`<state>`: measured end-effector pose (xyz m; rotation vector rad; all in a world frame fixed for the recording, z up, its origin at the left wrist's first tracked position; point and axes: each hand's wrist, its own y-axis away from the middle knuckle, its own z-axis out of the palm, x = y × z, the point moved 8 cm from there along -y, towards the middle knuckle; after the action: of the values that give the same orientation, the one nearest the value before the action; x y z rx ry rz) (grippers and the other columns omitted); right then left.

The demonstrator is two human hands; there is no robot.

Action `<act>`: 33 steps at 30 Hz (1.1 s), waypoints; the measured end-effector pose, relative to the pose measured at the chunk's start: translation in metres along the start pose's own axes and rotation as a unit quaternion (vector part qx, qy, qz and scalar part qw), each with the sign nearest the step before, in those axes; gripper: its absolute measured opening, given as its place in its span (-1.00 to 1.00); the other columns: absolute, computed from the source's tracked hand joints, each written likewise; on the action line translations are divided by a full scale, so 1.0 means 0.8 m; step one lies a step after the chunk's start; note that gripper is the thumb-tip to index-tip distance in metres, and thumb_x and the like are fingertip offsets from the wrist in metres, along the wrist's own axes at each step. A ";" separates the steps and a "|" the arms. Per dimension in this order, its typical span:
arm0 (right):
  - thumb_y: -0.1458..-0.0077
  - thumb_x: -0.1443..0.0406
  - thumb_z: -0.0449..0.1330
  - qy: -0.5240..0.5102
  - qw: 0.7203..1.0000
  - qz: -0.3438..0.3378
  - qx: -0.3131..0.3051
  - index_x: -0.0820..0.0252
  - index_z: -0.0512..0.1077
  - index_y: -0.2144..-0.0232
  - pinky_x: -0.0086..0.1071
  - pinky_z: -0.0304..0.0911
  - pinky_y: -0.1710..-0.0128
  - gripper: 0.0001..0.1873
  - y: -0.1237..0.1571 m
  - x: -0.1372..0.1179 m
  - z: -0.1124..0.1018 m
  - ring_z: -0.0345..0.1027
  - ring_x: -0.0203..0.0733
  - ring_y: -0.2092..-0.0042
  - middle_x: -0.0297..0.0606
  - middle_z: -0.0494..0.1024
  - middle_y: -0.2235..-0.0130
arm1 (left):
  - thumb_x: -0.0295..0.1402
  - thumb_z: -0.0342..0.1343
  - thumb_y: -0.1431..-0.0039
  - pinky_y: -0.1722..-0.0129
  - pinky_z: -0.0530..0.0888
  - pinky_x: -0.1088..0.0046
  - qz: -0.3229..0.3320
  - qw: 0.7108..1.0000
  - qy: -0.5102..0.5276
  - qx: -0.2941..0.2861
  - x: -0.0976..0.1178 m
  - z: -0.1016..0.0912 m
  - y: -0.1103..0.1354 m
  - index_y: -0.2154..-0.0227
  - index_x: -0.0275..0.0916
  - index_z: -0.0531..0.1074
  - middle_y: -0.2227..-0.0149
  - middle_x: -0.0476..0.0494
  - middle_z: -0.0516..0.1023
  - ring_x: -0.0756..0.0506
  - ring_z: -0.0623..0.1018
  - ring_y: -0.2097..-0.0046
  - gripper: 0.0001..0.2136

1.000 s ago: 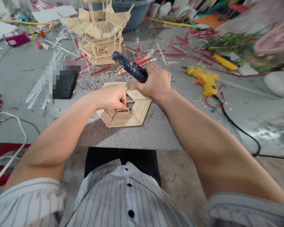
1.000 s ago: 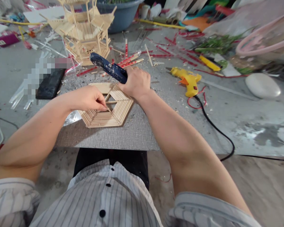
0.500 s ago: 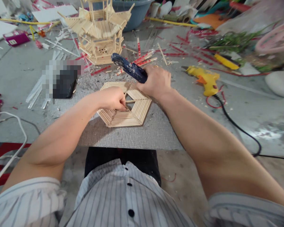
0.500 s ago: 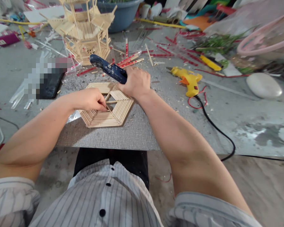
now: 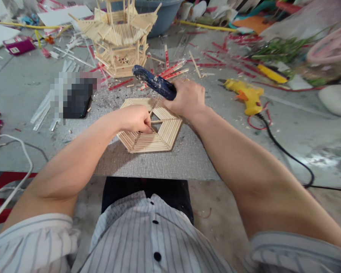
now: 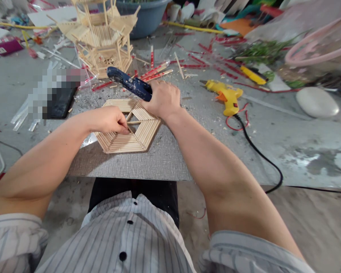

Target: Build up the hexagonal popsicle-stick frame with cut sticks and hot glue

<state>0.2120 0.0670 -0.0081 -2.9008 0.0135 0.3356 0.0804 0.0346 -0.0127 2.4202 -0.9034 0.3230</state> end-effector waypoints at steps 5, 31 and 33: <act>-0.02 -0.06 0.06 -0.004 1.000 -0.002 0.000 0.10 0.36 -0.04 0.02 0.15 0.00 -0.39 0.000 0.000 0.001 0.29 0.22 -0.06 -0.02 0.47 -0.02 | -0.29 0.18 0.03 0.35 0.18 0.44 -0.011 1.000 -0.003 -0.007 0.000 0.001 0.001 0.48 -0.26 0.60 0.62 0.00 0.43 0.02 0.33 0.47 -0.83; 0.00 -0.22 0.06 0.019 0.998 0.066 0.005 0.28 0.36 0.02 0.19 0.05 0.00 -0.23 -0.020 0.045 0.007 0.26 0.33 -0.06 0.16 0.47 0.06 | -0.24 0.18 0.01 0.38 0.20 0.46 -0.010 1.000 -0.012 -0.015 -0.003 0.002 0.001 0.38 -0.26 0.61 0.50 -0.05 0.55 0.02 0.36 0.46 -0.78; 0.00 -0.24 0.04 0.032 0.997 0.064 0.013 0.29 0.38 0.04 0.20 0.03 0.00 -0.23 -0.021 0.049 0.011 0.26 0.32 -0.06 0.17 0.47 0.06 | -0.24 0.18 0.01 0.36 0.20 0.46 -0.015 1.000 -0.010 -0.018 -0.004 0.003 0.001 0.36 -0.25 0.61 0.49 -0.05 0.55 0.01 0.38 0.45 -0.78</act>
<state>0.2485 0.0859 -0.0216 -2.8901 0.2131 0.2604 0.0779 0.0344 -0.0156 2.4046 -0.8745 0.2683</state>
